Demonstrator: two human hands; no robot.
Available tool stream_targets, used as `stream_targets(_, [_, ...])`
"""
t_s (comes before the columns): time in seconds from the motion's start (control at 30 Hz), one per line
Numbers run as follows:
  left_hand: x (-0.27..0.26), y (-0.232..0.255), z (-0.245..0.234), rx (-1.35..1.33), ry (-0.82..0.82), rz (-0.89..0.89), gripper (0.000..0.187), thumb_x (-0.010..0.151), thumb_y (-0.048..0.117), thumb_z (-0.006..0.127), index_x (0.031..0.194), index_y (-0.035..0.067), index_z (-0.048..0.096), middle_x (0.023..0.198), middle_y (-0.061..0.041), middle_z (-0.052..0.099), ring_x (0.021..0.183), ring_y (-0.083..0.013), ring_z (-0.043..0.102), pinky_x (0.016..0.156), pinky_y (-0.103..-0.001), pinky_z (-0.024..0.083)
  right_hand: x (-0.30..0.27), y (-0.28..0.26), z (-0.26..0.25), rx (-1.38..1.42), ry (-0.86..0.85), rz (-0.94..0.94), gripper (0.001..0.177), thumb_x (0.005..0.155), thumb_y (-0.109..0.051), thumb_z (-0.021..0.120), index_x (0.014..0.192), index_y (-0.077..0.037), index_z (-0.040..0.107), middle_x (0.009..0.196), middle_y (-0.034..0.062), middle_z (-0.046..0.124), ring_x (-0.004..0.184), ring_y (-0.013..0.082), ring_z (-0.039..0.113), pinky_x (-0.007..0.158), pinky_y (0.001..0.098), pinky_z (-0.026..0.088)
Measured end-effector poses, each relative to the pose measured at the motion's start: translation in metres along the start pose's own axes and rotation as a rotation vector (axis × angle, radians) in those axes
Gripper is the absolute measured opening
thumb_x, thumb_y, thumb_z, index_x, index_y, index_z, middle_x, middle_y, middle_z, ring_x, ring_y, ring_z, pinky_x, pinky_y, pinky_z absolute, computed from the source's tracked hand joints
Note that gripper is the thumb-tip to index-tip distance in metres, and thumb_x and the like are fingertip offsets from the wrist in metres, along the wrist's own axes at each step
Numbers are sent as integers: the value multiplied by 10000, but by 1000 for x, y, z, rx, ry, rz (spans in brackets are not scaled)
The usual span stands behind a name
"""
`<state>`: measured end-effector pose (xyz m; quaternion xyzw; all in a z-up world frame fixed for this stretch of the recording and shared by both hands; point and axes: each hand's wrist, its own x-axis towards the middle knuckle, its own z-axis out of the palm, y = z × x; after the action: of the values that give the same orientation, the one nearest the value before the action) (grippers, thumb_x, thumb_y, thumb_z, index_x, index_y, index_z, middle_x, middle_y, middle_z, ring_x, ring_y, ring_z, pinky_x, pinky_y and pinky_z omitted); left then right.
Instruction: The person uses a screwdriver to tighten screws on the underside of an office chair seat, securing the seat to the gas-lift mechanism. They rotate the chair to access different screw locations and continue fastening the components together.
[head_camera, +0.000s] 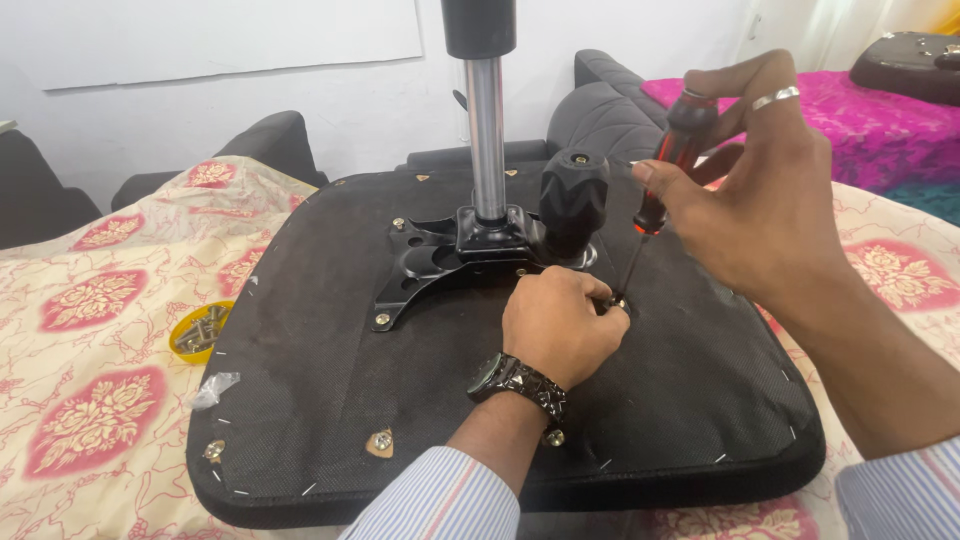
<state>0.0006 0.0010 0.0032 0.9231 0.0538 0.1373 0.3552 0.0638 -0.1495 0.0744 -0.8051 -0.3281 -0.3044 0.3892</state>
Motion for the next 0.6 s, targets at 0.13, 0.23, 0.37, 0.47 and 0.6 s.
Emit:
stream_targets(0.13, [0, 0, 3, 4, -40, -41, 277, 755, 249, 709, 982, 131, 813, 778, -64, 784, 740, -227, 762, 777, -353, 603, -4, 2, -2, -62, 75, 21, 563, 936, -73, 870, 1249, 1, 407, 1011, 133, 706, 857, 230, 758, 689, 340, 601])
stream_targets(0.23, [1, -2, 5, -15, 16, 31, 275, 731, 238, 720, 960, 121, 818, 767, -56, 778, 737, -227, 756, 771, -355, 599, -9, 6, -3, -78, 100, 58, 566, 890, -60, 876, 1235, -12, 429, 956, 144, 707, 804, 244, 752, 648, 352, 595])
stream_targets(0.37, [-1, -6, 3, -18, 10, 27, 273, 737, 249, 725, 959, 124, 823, 745, -53, 783, 713, -224, 761, 814, -330, 589, -9, 23, -7, 207, 186, -15, 451, 1001, -2, 778, 1245, 29, 399, 978, 170, 664, 833, 246, 759, 680, 345, 665])
stream_targets(0.47, [4, -6, -2, -76, -22, -19, 317, 719, 262, 758, 1002, 130, 812, 791, -54, 796, 754, -204, 768, 819, -312, 586, -7, 49, -23, 420, 333, 118, 389, 1070, 16, 676, 1346, 37, 401, 1117, 130, 630, 935, 231, 786, 781, 342, 677])
stream_targets(0.6, [7, -9, -21, -301, -102, -72, 351, 709, 262, 807, 1016, 91, 803, 888, -76, 816, 846, -156, 794, 834, -276, 603, -10, 69, -23, 454, 421, 360, 408, 1069, -27, 654, 1409, 7, 429, 1053, 106, 614, 880, 232, 771, 740, 366, 665])
